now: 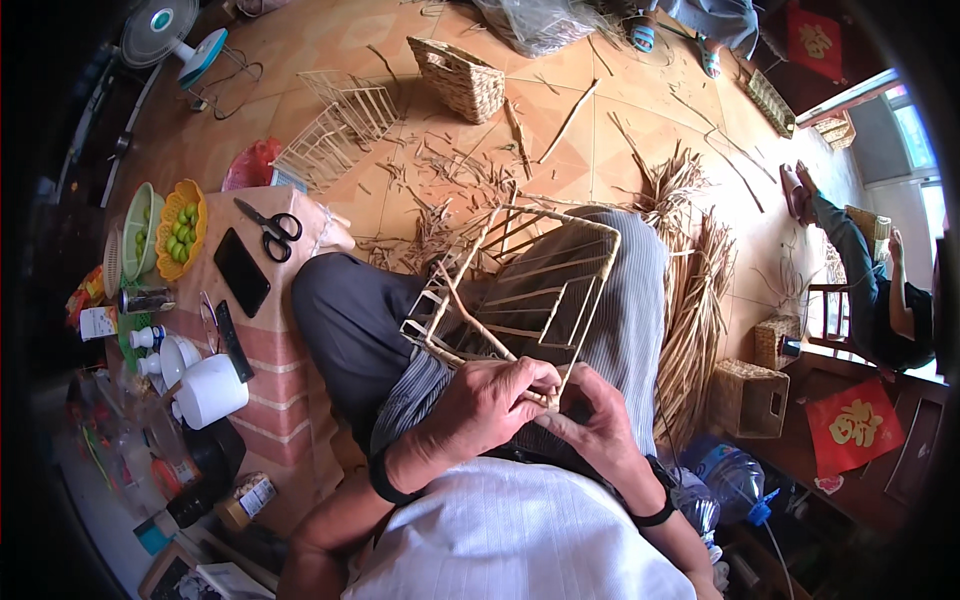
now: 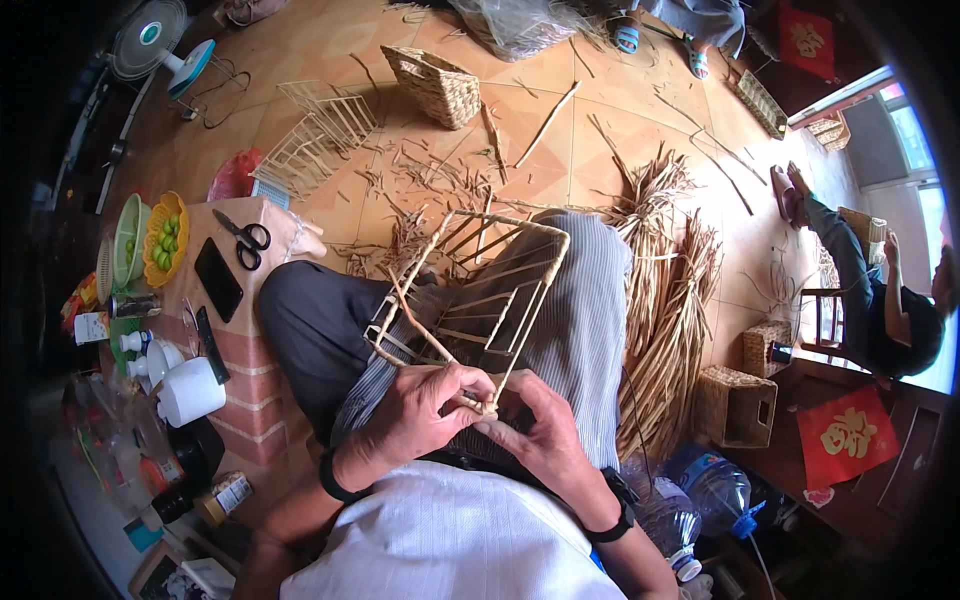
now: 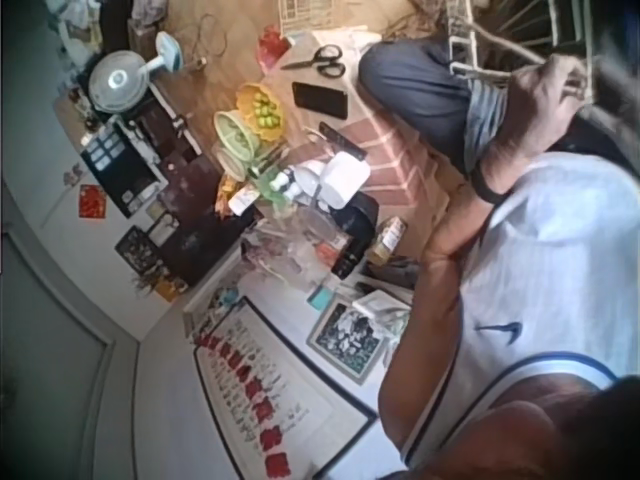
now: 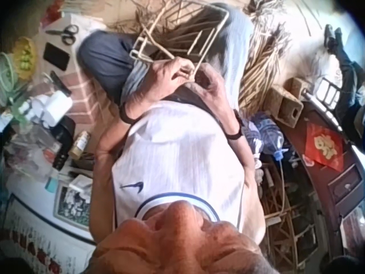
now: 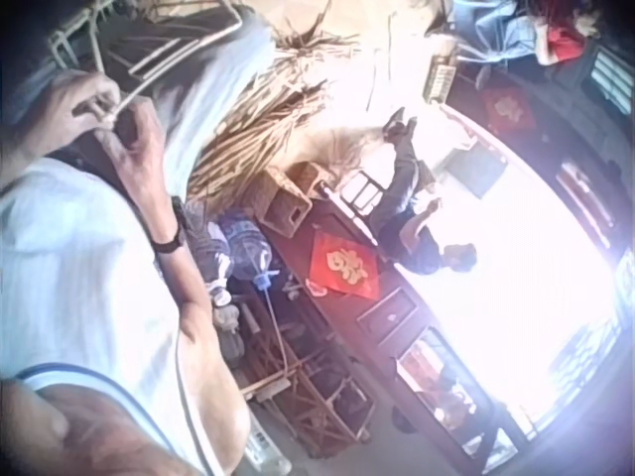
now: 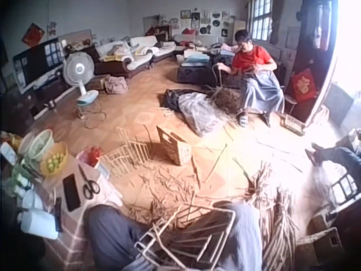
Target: Weaving bamboo strips to create a structural frame.
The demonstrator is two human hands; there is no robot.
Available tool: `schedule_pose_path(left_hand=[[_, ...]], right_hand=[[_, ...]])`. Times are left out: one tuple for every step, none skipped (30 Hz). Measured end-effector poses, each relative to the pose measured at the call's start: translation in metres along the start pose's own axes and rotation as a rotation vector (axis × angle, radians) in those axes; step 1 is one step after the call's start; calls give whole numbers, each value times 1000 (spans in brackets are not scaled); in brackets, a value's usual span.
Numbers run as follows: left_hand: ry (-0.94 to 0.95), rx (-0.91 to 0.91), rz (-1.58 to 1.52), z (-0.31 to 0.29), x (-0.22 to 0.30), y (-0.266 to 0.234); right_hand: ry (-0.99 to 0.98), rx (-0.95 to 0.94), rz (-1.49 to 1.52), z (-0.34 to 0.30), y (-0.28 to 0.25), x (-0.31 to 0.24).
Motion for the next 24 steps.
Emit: schedule_pose_path(left_hand=[[-4, -20, -12, 0, 2, -1], [-9, -39, -23, 2, 5, -4], [-15, -58, -35, 2, 7, -5], [-13, -48, -27, 1, 7, -6], [-10, -37, -20, 0, 6, -5], [-7, -26, -11, -1, 5, -5], [30, 0, 10, -2, 6, -6], [69, 25, 30, -2, 5, -7], [106, 49, 51, -2, 5, -7], [109, 38, 57, -3, 2, -5], [113, 26, 63, -5, -1, -3], [118, 14, 64, -6, -2, -2], [112, 8, 70, -6, -3, -3], [105, 3, 75, -5, -3, -3], [100, -2, 84, -5, -3, -4], [103, -9, 98, -5, -2, -3], [104, -16, 113, -5, -2, -3], [106, -23, 126, -5, -1, -3], [106, -27, 126, -6, -1, -2], [106, -29, 126, -7, -1, -2], [104, -34, 128, -8, -1, -1], [104, -48, 123, -9, 0, 0], [103, -61, 119, -9, 1, 1], [105, -72, 115, -9, 1, 1]], right_hand=[[-25, -14, -48, 2, 1, 2], [-51, -27, -97, 4, 2, 1], [-88, -23, -99, 7, 2, -2], [-125, -19, -102, 9, 3, -6], [-162, -14, -104, 10, 3, -9], [-149, -37, -109, 9, 3, -7], [-136, -59, -114, 5, 1, -4], [-122, -80, -119, 3, -1, -2], [-121, -112, -131, 2, -1, -2], [-119, -143, -144, 1, -1, -5], [-118, -174, -157, -1, -2, -7], [-113, -189, -199, -3, -4, -10], [-109, -203, -241, -4, -6, -15], [-104, -218, -283, -6, -9, -20], [-24, -233, -270, -8, -12, -22], [52, -251, -257, -9, -15, -26], [130, -268, -243, -11, -17, -29], [72, -278, -277, -9, -19, -40], [14, -288, -311, -7, -21, -50], [-44, -299, -344, -3, -23, -59], [-75, -274, -357, 2, -29, -63], [-166, -257, -430, 11, -30, -74], [-268, -250, -471, 24, -28, -82], [-371, -243, -515, 36, -22, -89]])
Point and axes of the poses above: each hand's wrist, its own z-axis towards the middle knuckle, its own y-axis out of the palm, x = y × z, the point moved 7 cm from there along z, towards the middle knuckle, and after that the axes turned 10 degrees about z, right-handed, at the moved point
